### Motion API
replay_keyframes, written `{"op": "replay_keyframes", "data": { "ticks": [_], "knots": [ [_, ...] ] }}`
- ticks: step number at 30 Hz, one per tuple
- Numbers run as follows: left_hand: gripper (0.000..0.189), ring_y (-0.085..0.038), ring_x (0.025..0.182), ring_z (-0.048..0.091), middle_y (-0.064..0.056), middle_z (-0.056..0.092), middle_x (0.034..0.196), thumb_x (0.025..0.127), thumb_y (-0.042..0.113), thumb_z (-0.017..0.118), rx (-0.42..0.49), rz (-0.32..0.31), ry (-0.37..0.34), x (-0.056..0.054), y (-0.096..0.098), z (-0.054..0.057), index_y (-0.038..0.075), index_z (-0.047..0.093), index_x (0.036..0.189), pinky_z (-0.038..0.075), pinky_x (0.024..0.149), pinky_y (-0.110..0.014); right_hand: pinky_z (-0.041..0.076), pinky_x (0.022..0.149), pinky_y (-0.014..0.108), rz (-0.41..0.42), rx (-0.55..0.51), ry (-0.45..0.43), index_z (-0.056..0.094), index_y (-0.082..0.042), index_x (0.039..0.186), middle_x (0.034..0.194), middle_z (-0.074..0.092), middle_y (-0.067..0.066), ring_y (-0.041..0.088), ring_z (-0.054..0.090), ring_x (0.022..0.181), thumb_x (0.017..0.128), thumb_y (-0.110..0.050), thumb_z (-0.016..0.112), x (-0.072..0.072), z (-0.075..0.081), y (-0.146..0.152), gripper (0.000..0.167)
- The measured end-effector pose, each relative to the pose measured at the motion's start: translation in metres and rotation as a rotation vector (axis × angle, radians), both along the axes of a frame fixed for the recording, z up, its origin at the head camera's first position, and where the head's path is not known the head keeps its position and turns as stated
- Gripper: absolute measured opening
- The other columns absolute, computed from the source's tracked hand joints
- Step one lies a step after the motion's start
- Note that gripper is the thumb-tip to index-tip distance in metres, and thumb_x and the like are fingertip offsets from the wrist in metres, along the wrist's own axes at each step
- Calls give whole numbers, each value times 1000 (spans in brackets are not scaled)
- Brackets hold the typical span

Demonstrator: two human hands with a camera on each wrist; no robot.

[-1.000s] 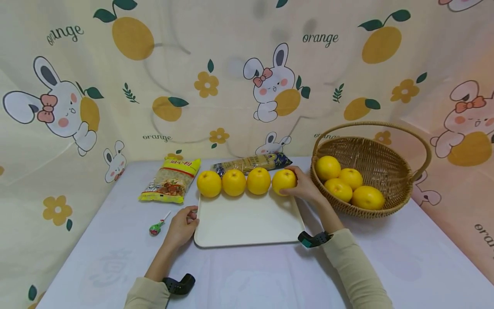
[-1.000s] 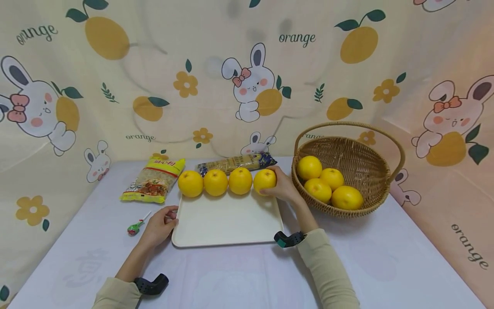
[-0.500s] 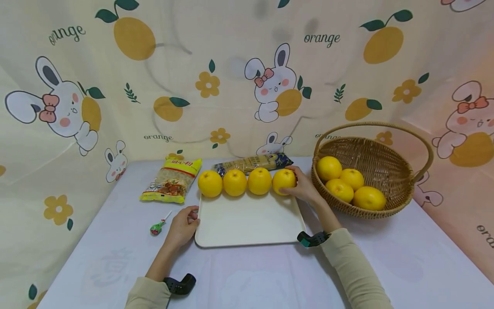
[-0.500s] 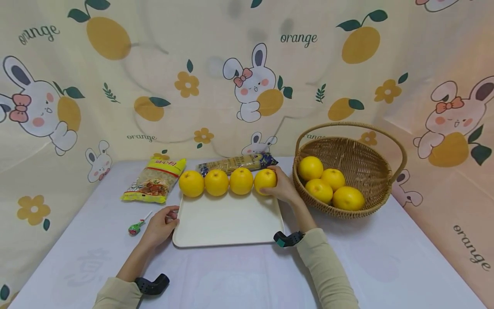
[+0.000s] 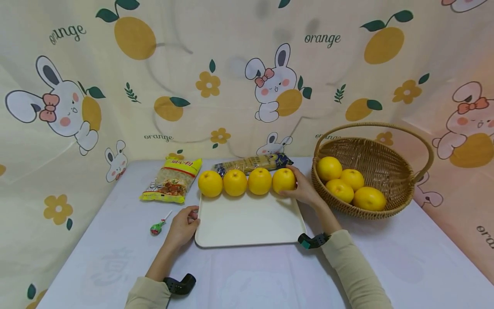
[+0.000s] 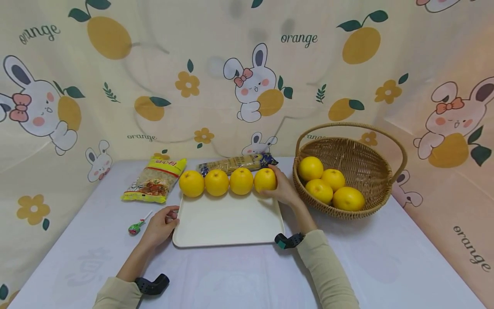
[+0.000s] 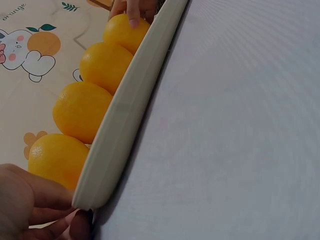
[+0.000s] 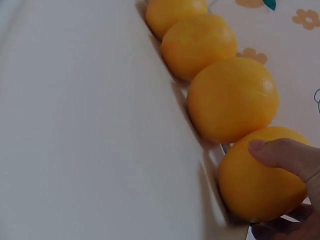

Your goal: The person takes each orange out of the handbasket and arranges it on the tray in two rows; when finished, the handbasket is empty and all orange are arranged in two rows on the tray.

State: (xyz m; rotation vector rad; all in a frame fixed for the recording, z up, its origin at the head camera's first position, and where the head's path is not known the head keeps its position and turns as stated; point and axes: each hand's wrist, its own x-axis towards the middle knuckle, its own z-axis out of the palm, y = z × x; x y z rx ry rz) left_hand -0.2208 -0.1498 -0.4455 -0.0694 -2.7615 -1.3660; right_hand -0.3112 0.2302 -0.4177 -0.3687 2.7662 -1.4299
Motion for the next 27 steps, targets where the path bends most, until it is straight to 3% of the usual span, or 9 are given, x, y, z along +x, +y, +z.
{"op": "replay_keyframes", "data": {
  "ticks": [11,27],
  "knots": [
    [38,-17,74,53,-11,56,88,81,-2,59,14,-18,54,2,0,0,-7,56,118,42,66,-27,37,97,53,21,-18,60,20,-11,147,143,31,20,37,43,119,74,-14,78,0,-5,1,94],
    [38,-18,76,52,-10,56,88,83,1,60,-7,0,18,2,0,1,-5,56,120,42,68,-28,37,97,53,18,-51,92,20,-9,147,146,26,22,40,40,122,73,-9,78,2,-2,-2,94]
  ]
}}
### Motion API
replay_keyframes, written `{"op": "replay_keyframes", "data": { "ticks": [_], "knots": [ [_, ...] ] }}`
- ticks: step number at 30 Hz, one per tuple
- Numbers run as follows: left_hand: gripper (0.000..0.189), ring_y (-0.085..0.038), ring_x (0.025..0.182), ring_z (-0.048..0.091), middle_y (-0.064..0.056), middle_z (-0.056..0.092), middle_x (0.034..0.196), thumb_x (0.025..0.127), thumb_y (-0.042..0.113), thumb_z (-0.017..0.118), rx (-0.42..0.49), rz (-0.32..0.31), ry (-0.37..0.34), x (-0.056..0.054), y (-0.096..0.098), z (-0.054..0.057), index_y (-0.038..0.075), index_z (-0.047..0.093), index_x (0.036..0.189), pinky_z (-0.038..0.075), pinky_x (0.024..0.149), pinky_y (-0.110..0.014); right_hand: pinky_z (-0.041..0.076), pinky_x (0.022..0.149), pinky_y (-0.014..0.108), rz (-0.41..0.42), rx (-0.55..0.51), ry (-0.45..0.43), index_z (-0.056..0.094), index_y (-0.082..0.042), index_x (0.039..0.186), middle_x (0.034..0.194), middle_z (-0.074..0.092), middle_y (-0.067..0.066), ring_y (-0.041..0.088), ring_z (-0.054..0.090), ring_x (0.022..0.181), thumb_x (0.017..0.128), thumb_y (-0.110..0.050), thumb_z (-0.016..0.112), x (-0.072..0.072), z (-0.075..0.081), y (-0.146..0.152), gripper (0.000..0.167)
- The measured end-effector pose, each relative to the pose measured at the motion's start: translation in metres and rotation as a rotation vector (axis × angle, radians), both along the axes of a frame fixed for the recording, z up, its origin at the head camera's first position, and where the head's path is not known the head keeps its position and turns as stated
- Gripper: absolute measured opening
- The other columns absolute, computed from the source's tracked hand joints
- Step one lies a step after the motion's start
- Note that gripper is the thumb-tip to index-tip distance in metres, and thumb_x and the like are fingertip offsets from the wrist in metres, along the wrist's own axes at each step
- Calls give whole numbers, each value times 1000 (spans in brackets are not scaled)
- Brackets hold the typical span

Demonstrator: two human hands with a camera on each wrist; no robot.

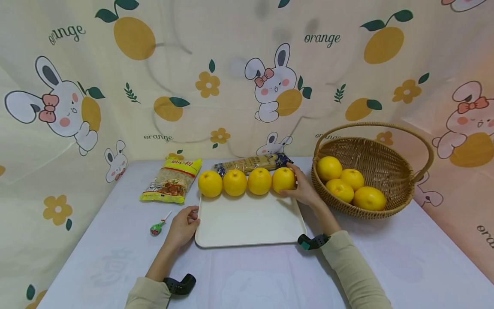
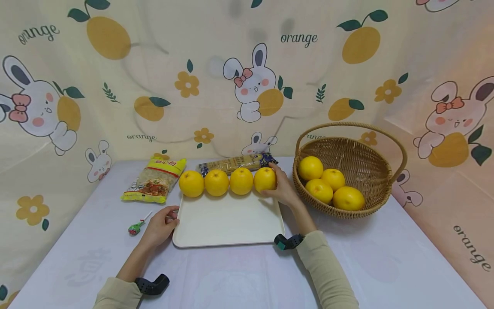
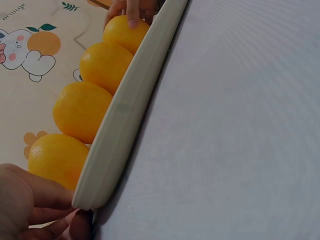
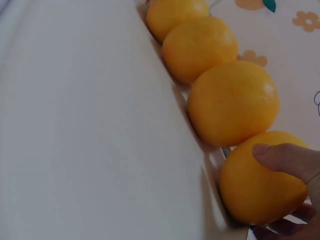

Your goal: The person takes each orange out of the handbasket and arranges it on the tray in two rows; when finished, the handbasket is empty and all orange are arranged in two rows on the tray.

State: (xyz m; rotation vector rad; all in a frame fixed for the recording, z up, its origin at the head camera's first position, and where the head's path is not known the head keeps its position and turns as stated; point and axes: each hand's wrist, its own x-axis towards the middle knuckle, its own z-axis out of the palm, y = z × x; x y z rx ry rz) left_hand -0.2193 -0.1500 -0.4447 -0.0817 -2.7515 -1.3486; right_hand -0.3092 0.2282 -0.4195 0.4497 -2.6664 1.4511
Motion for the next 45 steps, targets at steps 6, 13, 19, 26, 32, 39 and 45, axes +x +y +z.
{"op": "replay_keyframes", "data": {
  "ticks": [6,13,19,26,32,39,45],
  "knots": [
    [38,-18,76,52,-10,56,89,83,0,60,9,-6,-3,0,1,0,-5,55,120,42,68,-28,35,98,56,2,-3,14,19,-8,147,143,26,27,45,35,126,73,-12,78,1,4,2,95],
    [37,-18,76,52,-10,56,88,83,0,59,1,-8,-1,0,1,0,-5,55,120,42,67,-28,28,103,57,-30,54,46,20,-6,147,145,26,25,43,28,131,75,-18,77,7,15,2,93],
    [38,-18,76,53,-10,56,89,83,1,59,2,-5,0,0,2,-2,-5,55,120,42,68,-29,26,107,50,-30,106,96,24,-6,146,150,25,17,35,22,137,79,-27,74,17,30,2,87],
    [39,-18,76,52,-10,56,90,83,1,59,-1,-7,-15,-2,2,-3,-5,55,121,42,69,-29,40,97,46,14,-10,186,50,-2,129,132,46,16,36,45,122,84,-17,69,43,51,6,51],
    [39,-18,75,51,-11,56,90,83,0,58,0,-7,-19,-2,2,-1,-5,54,122,41,67,-29,50,79,24,-1,3,344,63,-3,111,108,61,15,24,59,94,86,-9,65,58,70,27,26],
    [39,-19,76,51,-12,56,90,83,0,58,-5,-5,-16,-1,1,-1,-5,54,122,41,67,-28,45,70,15,-124,66,343,66,-6,107,103,63,8,12,55,88,87,-21,65,54,101,68,25],
    [39,-19,77,52,-11,56,90,83,1,59,-16,-8,-8,0,-1,-2,-5,54,121,42,69,-30,46,68,24,-233,260,112,60,-5,116,107,62,14,20,57,87,91,-40,56,52,135,89,43]
  ]
}}
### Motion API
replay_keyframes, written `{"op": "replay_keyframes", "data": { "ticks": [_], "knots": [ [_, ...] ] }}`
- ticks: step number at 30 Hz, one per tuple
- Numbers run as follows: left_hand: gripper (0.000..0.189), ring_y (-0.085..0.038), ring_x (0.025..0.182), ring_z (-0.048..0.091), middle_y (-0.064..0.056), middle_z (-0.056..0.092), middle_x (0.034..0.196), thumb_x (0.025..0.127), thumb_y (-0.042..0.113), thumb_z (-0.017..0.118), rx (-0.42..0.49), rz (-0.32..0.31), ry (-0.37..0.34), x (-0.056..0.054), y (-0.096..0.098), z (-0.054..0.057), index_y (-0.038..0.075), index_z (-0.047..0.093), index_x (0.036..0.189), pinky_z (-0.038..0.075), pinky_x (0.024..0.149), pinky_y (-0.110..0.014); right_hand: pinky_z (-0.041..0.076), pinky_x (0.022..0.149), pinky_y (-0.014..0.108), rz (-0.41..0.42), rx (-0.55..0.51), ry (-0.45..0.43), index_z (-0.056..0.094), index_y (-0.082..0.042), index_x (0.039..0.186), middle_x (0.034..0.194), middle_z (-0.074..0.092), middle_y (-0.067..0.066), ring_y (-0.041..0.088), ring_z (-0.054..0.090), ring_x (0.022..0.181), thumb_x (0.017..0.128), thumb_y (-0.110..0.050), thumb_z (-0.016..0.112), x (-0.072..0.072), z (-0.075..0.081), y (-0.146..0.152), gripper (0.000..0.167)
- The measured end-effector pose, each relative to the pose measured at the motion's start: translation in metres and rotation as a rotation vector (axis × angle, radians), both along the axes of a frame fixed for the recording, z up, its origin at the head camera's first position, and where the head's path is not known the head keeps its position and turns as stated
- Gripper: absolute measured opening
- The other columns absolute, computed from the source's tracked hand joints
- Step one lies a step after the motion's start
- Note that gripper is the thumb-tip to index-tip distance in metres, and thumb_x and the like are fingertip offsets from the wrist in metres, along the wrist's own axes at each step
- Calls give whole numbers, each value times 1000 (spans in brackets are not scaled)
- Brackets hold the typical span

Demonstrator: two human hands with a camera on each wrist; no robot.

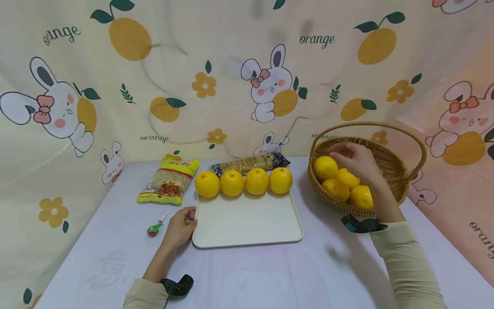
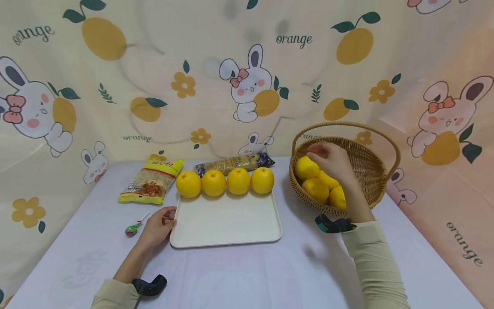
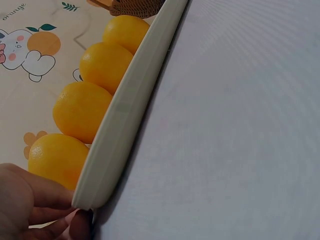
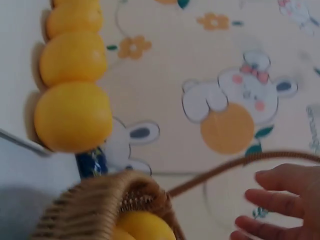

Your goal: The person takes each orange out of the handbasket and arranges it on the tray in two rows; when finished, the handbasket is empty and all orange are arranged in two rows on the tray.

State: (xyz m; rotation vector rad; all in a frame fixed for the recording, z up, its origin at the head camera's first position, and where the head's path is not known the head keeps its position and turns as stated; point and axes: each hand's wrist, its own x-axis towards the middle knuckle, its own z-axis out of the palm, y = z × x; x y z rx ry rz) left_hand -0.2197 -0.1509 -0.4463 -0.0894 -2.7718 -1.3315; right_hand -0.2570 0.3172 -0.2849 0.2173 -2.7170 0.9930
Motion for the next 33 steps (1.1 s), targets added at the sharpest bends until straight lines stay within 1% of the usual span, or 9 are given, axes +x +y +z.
{"op": "replay_keyframes", "data": {
  "ticks": [3,6,13,16,20,24,27,31,33],
  "knots": [
    [39,-19,77,53,-11,56,90,83,2,59,-1,4,-6,0,-1,0,-5,54,121,42,69,-30,47,79,37,1,-1,-120,54,-6,122,117,58,16,28,55,100,90,-47,53,-9,4,10,52],
    [39,-19,77,53,-11,56,90,84,2,59,2,6,-11,0,-2,1,-5,54,122,42,69,-29,41,88,48,-5,1,-213,49,-7,126,124,52,19,34,48,111,89,-51,52,-19,4,18,58],
    [39,-19,76,51,-11,56,90,83,2,58,8,11,-17,1,-2,2,-5,54,121,41,67,-29,37,92,53,5,20,-398,37,-1,135,134,37,27,43,40,117,89,-57,47,-41,-1,31,74],
    [39,-18,75,51,-11,56,89,83,1,58,15,13,-11,1,-1,2,-5,55,121,41,67,-28,34,95,57,2,59,-427,33,3,137,138,33,30,45,37,120,89,-60,44,-47,-5,35,80],
    [38,-18,75,51,-11,55,89,83,1,58,15,12,-11,1,-1,2,-5,55,121,41,66,-27,30,98,58,18,90,-451,28,8,138,139,30,33,47,35,122,92,-58,39,-53,-12,38,82],
    [38,-18,76,51,-11,55,90,84,2,58,20,9,-23,1,0,3,-4,54,122,41,67,-28,27,101,58,42,84,-485,21,13,140,138,29,35,48,33,123,94,-55,34,-58,-21,39,83],
    [39,-19,76,51,-11,55,90,84,1,58,23,7,-24,0,0,2,-5,54,122,41,67,-29,18,104,60,55,84,-519,14,14,142,141,22,36,51,23,128,94,-57,31,-60,-26,40,87],
    [39,-19,76,51,-11,56,90,83,1,58,21,10,-31,0,1,2,-4,54,122,41,66,-29,6,105,63,67,69,-572,2,13,143,146,6,36,52,4,133,93,-60,29,-63,-31,40,92],
    [40,-19,76,50,-11,56,90,83,1,58,21,12,-35,0,2,2,-4,54,122,41,66,-29,5,105,63,72,60,-584,2,12,143,147,5,36,52,3,134,92,-62,30,-63,-33,39,94]
  ]
}}
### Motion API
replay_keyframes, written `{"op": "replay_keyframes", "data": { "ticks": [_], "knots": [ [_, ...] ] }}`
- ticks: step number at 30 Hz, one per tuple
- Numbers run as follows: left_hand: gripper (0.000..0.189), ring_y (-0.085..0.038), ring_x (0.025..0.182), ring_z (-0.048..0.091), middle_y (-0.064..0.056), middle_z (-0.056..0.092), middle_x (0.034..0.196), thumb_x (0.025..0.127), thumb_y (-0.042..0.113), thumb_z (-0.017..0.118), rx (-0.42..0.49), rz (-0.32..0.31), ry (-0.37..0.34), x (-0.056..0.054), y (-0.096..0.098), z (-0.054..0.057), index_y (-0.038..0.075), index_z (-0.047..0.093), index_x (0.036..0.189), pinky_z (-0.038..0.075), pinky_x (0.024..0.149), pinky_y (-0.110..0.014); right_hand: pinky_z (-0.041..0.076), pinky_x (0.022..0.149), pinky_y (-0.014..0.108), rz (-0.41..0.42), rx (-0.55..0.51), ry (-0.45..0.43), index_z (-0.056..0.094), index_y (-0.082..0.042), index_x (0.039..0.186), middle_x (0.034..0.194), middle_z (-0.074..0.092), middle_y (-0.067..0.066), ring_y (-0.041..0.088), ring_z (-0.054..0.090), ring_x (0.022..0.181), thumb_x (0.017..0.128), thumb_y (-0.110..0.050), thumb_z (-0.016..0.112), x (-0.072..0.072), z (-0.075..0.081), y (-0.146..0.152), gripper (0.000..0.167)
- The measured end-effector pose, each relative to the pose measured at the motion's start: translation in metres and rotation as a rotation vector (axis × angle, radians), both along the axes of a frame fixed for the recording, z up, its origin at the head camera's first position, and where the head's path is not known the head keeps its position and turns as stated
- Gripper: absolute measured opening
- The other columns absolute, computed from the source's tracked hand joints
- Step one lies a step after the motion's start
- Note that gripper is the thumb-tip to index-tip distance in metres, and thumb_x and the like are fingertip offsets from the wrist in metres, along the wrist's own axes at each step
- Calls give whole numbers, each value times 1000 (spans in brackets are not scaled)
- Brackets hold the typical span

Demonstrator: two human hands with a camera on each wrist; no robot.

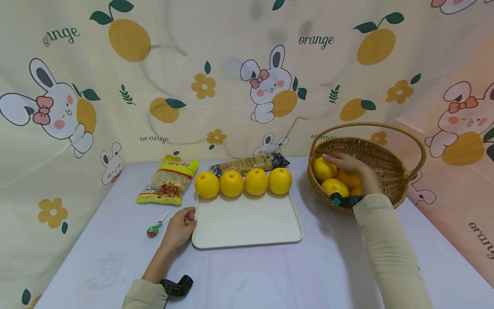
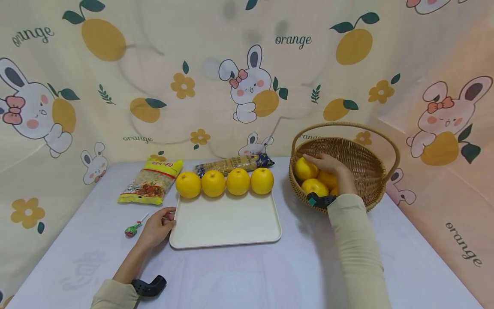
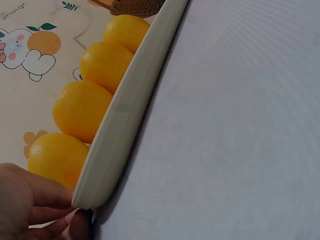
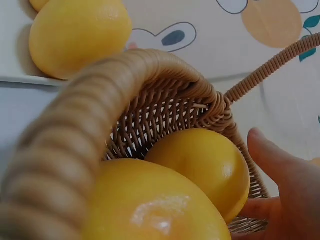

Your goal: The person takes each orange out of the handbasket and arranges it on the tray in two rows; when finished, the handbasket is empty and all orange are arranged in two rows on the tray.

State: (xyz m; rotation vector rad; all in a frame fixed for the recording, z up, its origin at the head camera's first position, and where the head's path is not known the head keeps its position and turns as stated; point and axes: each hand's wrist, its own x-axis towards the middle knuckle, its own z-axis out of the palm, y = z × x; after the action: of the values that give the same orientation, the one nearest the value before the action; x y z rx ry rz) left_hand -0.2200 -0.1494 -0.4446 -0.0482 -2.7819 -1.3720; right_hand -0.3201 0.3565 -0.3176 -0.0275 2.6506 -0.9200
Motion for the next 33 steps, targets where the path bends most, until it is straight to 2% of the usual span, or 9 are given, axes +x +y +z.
{"op": "replay_keyframes", "data": {
  "ticks": [11,22,29,33],
  "knots": [
    [39,-18,75,51,-10,56,90,84,1,58,-11,-4,-3,1,0,1,-4,54,122,41,66,-28,17,104,61,41,153,64,15,16,141,141,20,39,53,19,129,91,-59,36,-2,-6,-4,92],
    [39,-18,76,50,-10,56,90,84,2,58,-18,0,-9,2,1,2,-4,54,122,40,67,-29,25,102,58,6,128,118,29,15,137,136,32,37,50,33,123,91,-57,40,-1,-8,-4,87],
    [39,-19,76,50,-11,57,91,84,1,58,-14,3,-10,2,1,1,-4,54,123,40,66,-29,22,102,60,-43,73,112,20,16,139,139,26,38,51,28,126,89,-61,40,3,-8,-1,95],
    [40,-19,76,50,-11,57,92,84,1,58,-11,8,-18,1,1,1,-4,54,123,40,66,-29,23,102,59,-80,48,152,22,14,139,139,27,36,49,30,124,88,-63,41,3,-7,0,94]
  ]
}}
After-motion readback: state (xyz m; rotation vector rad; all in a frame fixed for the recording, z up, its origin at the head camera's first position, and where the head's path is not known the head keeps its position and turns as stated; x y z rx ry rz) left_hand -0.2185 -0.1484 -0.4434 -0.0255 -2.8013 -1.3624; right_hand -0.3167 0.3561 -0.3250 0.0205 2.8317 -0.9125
